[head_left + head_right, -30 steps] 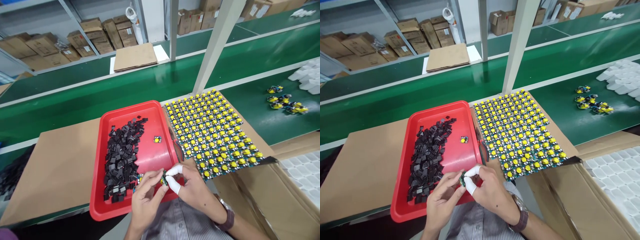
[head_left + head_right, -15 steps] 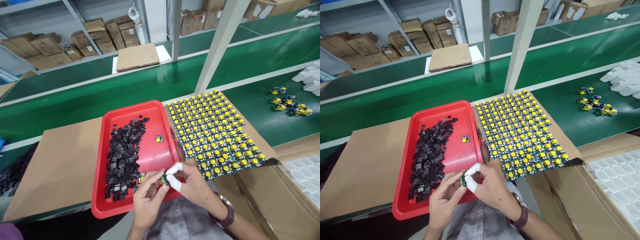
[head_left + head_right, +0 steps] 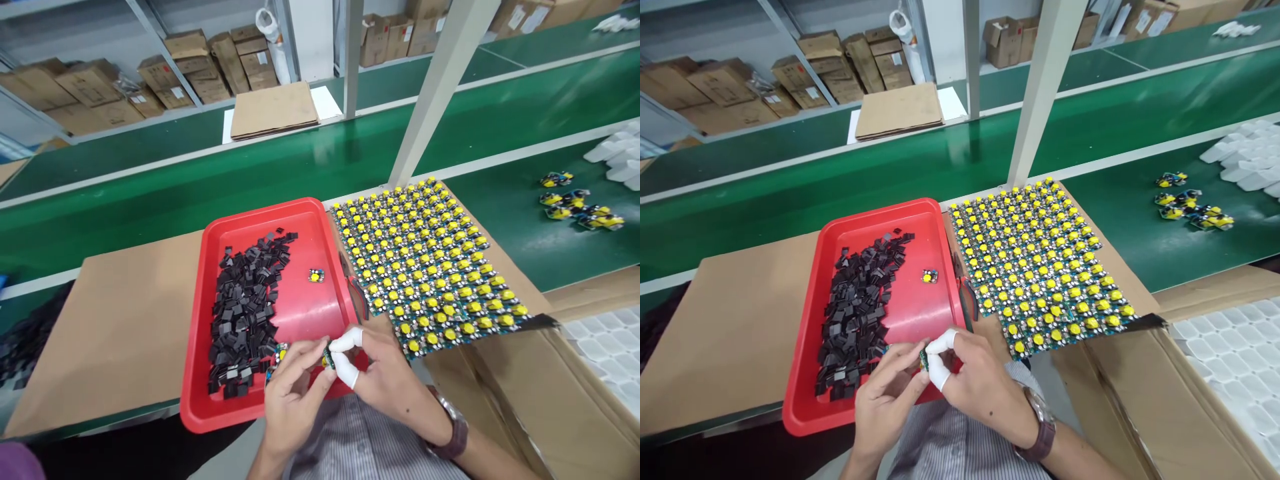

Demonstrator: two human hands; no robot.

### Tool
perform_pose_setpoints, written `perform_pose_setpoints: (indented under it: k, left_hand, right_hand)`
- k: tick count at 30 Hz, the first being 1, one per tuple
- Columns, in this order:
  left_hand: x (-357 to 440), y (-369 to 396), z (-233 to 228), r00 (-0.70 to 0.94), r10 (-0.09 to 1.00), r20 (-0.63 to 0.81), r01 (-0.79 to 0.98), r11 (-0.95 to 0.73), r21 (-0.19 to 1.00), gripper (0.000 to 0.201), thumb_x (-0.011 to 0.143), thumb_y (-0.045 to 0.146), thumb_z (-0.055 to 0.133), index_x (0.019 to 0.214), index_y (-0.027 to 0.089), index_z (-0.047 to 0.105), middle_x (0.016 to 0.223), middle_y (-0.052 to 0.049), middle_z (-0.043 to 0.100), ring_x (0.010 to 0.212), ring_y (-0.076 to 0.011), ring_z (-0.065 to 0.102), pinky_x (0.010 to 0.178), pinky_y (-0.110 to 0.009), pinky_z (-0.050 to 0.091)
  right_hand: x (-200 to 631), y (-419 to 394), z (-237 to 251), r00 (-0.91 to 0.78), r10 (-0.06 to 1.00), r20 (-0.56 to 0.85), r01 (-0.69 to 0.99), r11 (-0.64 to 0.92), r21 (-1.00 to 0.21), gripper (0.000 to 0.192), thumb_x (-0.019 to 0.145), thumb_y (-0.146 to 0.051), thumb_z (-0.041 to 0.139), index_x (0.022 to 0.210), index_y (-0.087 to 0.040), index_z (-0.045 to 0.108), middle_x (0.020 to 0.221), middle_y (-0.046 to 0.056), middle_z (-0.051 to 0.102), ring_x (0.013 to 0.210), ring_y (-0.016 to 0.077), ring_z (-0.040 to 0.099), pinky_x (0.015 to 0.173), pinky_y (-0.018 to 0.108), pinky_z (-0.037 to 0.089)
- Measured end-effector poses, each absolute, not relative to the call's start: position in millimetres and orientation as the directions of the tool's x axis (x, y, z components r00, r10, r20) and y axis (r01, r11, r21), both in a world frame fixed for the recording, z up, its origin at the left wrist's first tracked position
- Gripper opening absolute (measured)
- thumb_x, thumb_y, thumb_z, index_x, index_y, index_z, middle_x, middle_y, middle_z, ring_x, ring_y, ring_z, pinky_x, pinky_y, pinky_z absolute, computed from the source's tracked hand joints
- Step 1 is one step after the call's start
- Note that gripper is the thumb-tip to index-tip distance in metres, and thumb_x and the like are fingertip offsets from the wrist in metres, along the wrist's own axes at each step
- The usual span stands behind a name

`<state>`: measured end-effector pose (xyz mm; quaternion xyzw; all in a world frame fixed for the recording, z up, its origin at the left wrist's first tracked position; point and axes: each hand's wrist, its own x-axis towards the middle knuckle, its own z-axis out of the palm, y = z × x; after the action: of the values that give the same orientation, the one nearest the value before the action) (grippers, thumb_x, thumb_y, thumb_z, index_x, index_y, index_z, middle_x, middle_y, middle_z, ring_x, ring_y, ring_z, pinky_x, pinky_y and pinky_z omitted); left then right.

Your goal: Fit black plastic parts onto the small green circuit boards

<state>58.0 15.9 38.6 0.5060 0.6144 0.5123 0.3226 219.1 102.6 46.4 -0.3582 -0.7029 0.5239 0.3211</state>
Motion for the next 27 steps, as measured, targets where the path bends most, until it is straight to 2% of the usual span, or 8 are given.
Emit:
perform_pose_setpoints:
  k: [5,8,11,14,16,18,23,27]
  left_hand:
    - [59,17,39,-0.28,0.955,0.1,0.317,-0.006,0.949,0.04,0.089,0.017,0.076,0.125,0.034,0.076,0.112,-0.004,0.075,0.1,-0.0149,0.073,0.088,-0.02,0.06]
    - [60,17,37,-0.262,0.964,0.043,0.218,0.015,0.976,0.04,0.091,0.017,0.073,0.127,0.034,0.074,0.121,-0.006,0.073,0.112,-0.0179,0.071,0.094,-0.023,0.06]
    - [61,16,35,-0.245,0.97,0.0,0.103,0.026,0.994,0.04,0.092,0.015,0.072,0.127,0.034,0.074,0.127,-0.007,0.071,0.118,-0.0209,0.07,0.098,-0.029,0.06]
    - [62,15,35,-0.25,0.968,-0.021,0.007,0.024,1.0,0.039,0.091,0.014,0.072,0.125,0.032,0.075,0.127,-0.008,0.071,0.117,-0.0226,0.071,0.099,-0.032,0.06]
    - [63,16,37,-0.271,0.963,-0.013,-0.02,0.008,1.0,0.038,0.089,0.013,0.074,0.123,0.031,0.076,0.126,-0.008,0.072,0.115,-0.0225,0.072,0.098,-0.03,0.061]
    - [64,18,39,-0.289,0.957,0.005,-0.019,-0.011,1.0,0.038,0.088,0.012,0.075,0.121,0.029,0.077,0.123,-0.009,0.073,0.114,-0.0221,0.073,0.095,-0.026,0.061]
    - [64,18,44,-0.306,0.952,0.015,0.0,-0.016,1.0,0.037,0.086,0.011,0.076,0.119,0.029,0.078,0.121,-0.009,0.075,0.112,-0.0217,0.073,0.092,-0.023,0.062]
    - [64,16,42,-0.297,0.955,0.01,0.003,-0.01,1.0,0.039,0.087,0.011,0.076,0.121,0.03,0.078,0.123,-0.009,0.074,0.114,-0.0212,0.072,0.093,-0.024,0.061]
  right_hand:
    - [226,108,38,-0.568,0.823,-0.003,0.165,0.111,-0.98,0.012,0.095,-0.021,0.064,0.096,-0.025,0.075,0.084,0.0,0.077,0.073,0.016,0.07,0.075,0.03,0.055]
    - [230,110,44,-0.585,0.809,0.061,0.152,0.183,-0.971,0.015,0.094,-0.02,0.066,0.101,-0.028,0.077,0.094,0.002,0.078,0.085,0.0176,0.071,0.08,0.032,0.056]
    - [230,109,47,-0.578,0.809,0.107,0.117,0.212,-0.97,0.021,0.093,-0.016,0.066,0.104,-0.029,0.078,0.094,0.001,0.076,0.087,0.0169,0.071,0.082,0.032,0.057]
    - [230,105,44,-0.513,0.858,0.011,0.098,0.072,-0.993,0.023,0.089,-0.016,0.069,0.106,-0.029,0.077,0.092,0.001,0.077,0.084,0.0163,0.073,0.078,0.03,0.061]
    - [229,103,42,-0.504,0.861,-0.07,0.032,-0.063,-0.998,0.021,0.087,-0.016,0.07,0.103,-0.027,0.077,0.095,0.002,0.077,0.081,0.0159,0.075,0.076,0.029,0.063]
    - [229,103,42,-0.499,0.862,-0.092,-0.025,-0.121,-0.992,0.016,0.086,-0.017,0.071,0.098,-0.026,0.076,0.096,0.003,0.077,0.081,0.0162,0.076,0.076,0.029,0.064]
    - [228,103,45,-0.441,0.898,-0.008,-0.009,-0.013,-1.0,0.011,0.085,-0.015,0.07,0.089,-0.024,0.075,0.087,0.002,0.077,0.077,0.0161,0.073,0.07,0.028,0.06]
    - [225,98,43,-0.423,0.903,0.083,-0.008,0.087,-0.996,0.019,0.086,-0.01,0.069,0.092,-0.026,0.075,0.086,0.0,0.075,0.077,0.0142,0.07,0.072,0.027,0.056]
